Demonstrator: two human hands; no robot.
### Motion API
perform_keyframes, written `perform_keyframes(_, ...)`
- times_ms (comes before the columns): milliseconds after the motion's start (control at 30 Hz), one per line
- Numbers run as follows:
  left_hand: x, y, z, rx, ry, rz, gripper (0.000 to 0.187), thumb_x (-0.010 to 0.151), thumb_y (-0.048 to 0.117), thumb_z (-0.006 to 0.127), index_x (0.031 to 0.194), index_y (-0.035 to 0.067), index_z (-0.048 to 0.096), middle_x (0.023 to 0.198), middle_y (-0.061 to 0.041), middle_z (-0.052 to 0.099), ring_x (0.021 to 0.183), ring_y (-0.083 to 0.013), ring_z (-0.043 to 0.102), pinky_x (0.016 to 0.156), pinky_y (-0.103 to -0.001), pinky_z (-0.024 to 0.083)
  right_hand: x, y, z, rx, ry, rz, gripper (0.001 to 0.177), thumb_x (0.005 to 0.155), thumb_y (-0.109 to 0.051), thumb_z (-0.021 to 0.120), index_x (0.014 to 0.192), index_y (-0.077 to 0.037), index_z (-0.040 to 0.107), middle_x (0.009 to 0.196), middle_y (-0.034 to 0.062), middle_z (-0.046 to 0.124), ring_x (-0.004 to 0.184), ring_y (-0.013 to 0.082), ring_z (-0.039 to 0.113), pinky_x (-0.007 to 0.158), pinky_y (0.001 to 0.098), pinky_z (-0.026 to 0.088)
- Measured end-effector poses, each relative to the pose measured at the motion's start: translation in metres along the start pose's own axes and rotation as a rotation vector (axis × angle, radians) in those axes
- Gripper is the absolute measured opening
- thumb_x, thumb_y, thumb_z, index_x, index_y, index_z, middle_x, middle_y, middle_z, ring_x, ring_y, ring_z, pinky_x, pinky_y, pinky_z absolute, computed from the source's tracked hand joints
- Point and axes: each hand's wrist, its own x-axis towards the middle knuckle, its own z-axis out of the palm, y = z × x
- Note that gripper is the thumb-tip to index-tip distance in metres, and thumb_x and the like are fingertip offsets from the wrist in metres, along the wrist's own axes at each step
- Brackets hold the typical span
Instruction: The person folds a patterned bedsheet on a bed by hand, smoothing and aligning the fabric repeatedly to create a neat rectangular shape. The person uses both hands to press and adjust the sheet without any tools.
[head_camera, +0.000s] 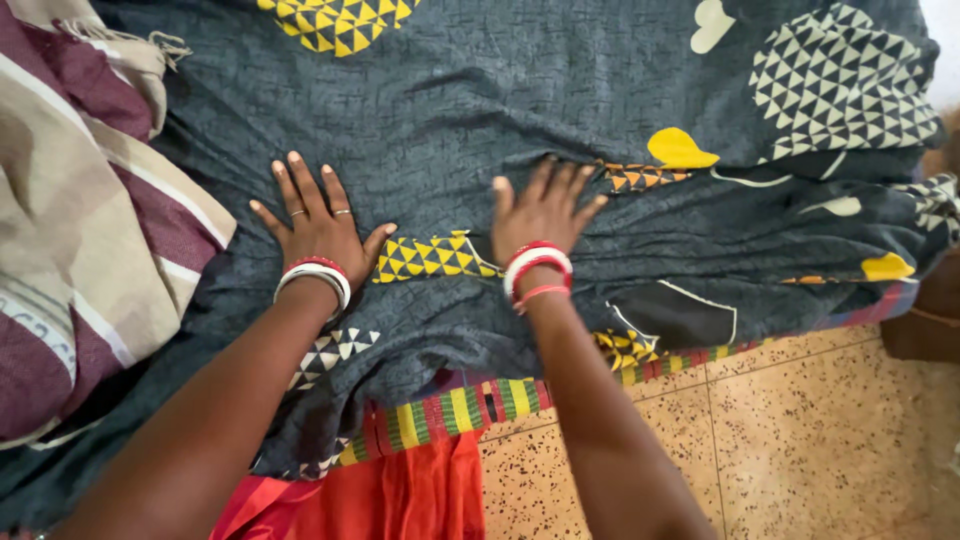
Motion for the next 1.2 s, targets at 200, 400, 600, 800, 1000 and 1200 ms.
perform_keyframes(200, 0.002, 0.002, 0.004, 0.002, -0.006, -0.009, 0.112, 0.089, 0.074, 0.050, 0.160, -0.006, 0.017, 0.166, -0.033, -0.008, 0.153, -0.0481, -0.014, 0.110, -0.081, -0.001, -0.017, -0.047, 0.008, 0.108, 0.056, -0.296, 0.082, 0.101, -0.060, 0.042, 0.157, -0.001, 0.030, 0.166, 0.0260, 0.017, 0.154, 0.0435, 0.013, 0.121, 0.0658, 0.009)
perform_keyframes(400, 0.001, 0.001, 0.003, -0.016, 0.010, 0.001, 0.112, 0.089, 0.074, 0.049, 0.160, -0.007, 0.016, 0.166, -0.033, -0.008, 0.153, -0.0475, -0.015, 0.111, -0.081, -0.002, -0.005, -0.031, 0.000, 0.066, -0.053, -0.304, 0.077, 0.100, -0.058, 0.043, 0.159, -0.010, 0.029, 0.169, 0.0155, 0.016, 0.156, 0.0350, 0.014, 0.119, 0.0714, 0.005)
perform_keyframes(600, 0.001, -0.002, 0.005, -0.010, 0.026, 0.021, 0.111, 0.091, 0.075, 0.045, 0.160, -0.007, 0.015, 0.165, -0.034, -0.008, 0.153, -0.0476, -0.015, 0.110, -0.081, -0.002, -0.004, -0.031, 0.001, 0.047, -0.051, -0.278, 0.074, 0.102, -0.055, 0.043, 0.160, -0.011, 0.027, 0.169, 0.0109, 0.016, 0.155, 0.0326, 0.016, 0.118, 0.0720, 0.004)
perform_keyframes(800, 0.000, -0.001, 0.006, -0.028, 0.019, 0.019, 0.111, 0.092, 0.075, 0.044, 0.161, -0.006, 0.016, 0.166, -0.034, -0.007, 0.154, -0.0476, -0.015, 0.111, -0.081, -0.001, 0.003, -0.019, -0.004, 0.008, -0.062, -0.286, 0.071, 0.102, -0.053, 0.044, 0.160, -0.015, 0.028, 0.169, 0.0088, 0.017, 0.155, 0.0309, 0.019, 0.117, 0.0741, 0.006)
perform_keyframes(1000, 0.001, -0.001, 0.002, -0.024, 0.010, 0.013, 0.111, 0.090, 0.075, 0.046, 0.160, -0.006, 0.016, 0.166, -0.034, -0.008, 0.153, -0.0477, -0.014, 0.110, -0.081, -0.001, 0.003, -0.022, 0.000, 0.040, -0.021, -0.257, 0.070, 0.103, -0.051, 0.044, 0.160, -0.014, 0.028, 0.168, 0.0108, 0.017, 0.154, 0.0323, 0.020, 0.117, 0.0742, 0.008)
perform_keyframes(1200, 0.001, -0.001, 0.004, -0.030, 0.022, 0.016, 0.111, 0.090, 0.075, 0.046, 0.160, -0.007, 0.017, 0.166, -0.034, -0.007, 0.153, -0.0481, -0.014, 0.110, -0.081, -0.002, 0.004, -0.021, 0.004, 0.045, -0.020, -0.258, 0.071, 0.103, -0.051, 0.044, 0.161, -0.014, 0.027, 0.168, 0.0111, 0.017, 0.154, 0.0327, 0.020, 0.117, 0.0742, 0.009)
